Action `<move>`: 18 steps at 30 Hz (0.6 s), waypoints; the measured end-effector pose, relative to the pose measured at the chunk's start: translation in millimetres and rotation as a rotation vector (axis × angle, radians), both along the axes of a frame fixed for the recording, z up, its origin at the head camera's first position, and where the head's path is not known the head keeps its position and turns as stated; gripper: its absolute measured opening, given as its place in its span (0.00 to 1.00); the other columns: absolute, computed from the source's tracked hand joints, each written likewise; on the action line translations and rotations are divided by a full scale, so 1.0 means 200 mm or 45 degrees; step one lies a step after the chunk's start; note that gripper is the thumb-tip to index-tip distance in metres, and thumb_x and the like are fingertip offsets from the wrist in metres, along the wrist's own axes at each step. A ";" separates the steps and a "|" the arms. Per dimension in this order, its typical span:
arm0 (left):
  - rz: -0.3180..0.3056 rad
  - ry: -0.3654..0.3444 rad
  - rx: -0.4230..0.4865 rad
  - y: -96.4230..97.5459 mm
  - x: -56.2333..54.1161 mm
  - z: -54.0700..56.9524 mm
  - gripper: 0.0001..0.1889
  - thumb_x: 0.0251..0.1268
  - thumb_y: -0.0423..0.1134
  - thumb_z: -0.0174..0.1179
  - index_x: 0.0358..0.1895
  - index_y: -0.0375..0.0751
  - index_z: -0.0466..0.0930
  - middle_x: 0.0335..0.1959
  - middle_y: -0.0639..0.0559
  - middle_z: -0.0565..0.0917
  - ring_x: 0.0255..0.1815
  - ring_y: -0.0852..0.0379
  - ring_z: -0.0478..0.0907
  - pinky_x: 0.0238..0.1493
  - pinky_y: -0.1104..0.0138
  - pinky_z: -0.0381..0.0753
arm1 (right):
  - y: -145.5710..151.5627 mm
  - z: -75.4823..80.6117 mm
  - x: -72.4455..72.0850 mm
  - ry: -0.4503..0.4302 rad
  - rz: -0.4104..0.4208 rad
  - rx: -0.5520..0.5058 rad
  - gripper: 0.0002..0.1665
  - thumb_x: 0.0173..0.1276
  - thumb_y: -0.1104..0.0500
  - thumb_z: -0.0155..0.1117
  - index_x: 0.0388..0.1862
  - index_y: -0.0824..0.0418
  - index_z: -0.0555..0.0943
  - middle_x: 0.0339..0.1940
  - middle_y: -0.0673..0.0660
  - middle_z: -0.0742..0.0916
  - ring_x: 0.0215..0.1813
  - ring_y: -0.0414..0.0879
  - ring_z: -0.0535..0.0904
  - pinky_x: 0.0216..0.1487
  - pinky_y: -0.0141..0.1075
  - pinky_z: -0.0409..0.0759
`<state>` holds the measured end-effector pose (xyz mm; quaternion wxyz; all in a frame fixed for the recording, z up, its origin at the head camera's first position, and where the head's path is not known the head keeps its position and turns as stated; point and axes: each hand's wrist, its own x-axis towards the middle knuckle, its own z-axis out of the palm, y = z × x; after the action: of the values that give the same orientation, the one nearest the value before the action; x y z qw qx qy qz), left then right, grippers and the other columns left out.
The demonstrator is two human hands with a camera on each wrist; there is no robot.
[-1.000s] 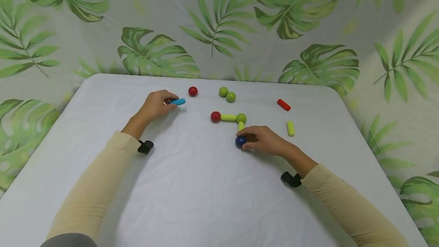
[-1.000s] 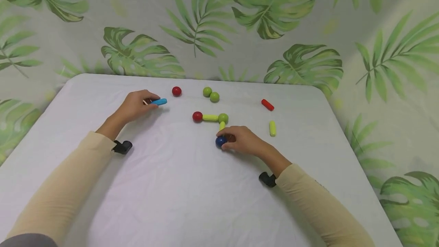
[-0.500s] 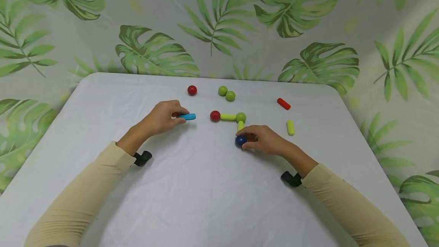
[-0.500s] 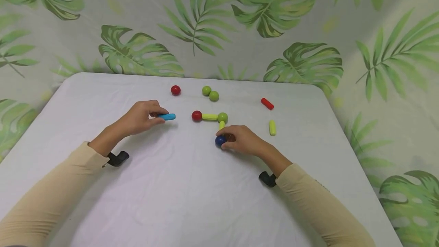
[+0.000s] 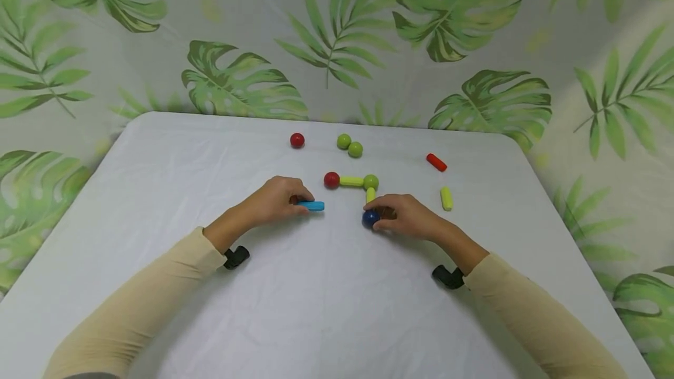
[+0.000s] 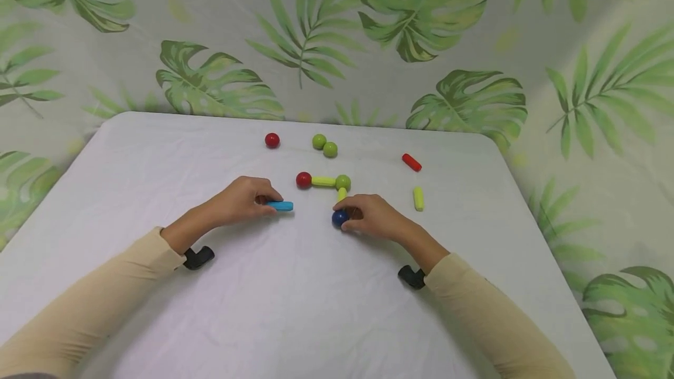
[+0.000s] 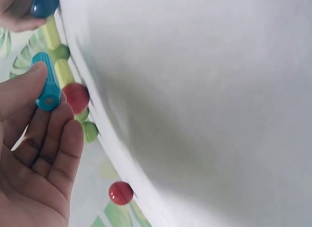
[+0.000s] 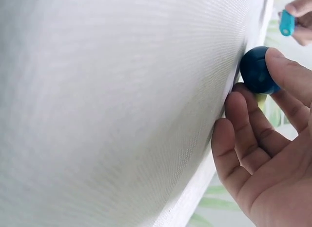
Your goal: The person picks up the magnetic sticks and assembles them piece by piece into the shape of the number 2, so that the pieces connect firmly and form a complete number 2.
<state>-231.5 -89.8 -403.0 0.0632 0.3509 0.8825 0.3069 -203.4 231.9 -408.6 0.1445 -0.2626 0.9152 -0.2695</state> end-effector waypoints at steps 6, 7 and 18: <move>-0.058 -0.004 0.023 0.04 0.02 -0.01 0.09 0.58 0.34 0.70 0.42 0.42 0.90 0.33 0.53 0.86 0.32 0.61 0.76 0.38 0.72 0.78 | -0.01 0.01 0.00 -0.013 -0.012 0.007 0.25 0.64 0.57 0.72 0.60 0.55 0.81 0.50 0.53 0.86 0.47 0.44 0.79 0.51 0.38 0.81; -0.061 -0.001 0.025 0.05 0.02 -0.01 0.08 0.58 0.34 0.70 0.42 0.42 0.90 0.33 0.53 0.86 0.32 0.61 0.76 0.38 0.72 0.78 | -0.01 0.01 0.00 -0.010 -0.008 0.004 0.25 0.64 0.57 0.71 0.60 0.56 0.81 0.50 0.54 0.86 0.47 0.45 0.79 0.51 0.39 0.81; -0.071 -0.058 0.001 0.14 0.05 -0.04 0.09 0.59 0.35 0.70 0.43 0.42 0.90 0.36 0.54 0.87 0.35 0.62 0.77 0.42 0.72 0.79 | -0.01 0.01 -0.01 -0.021 0.009 0.001 0.25 0.64 0.57 0.71 0.60 0.56 0.81 0.49 0.55 0.86 0.47 0.45 0.80 0.51 0.39 0.82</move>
<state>-221.8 -61.0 -410.5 0.0915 0.3682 0.8706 0.3132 -204.4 230.3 -406.8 0.1531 -0.2636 0.9132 -0.2706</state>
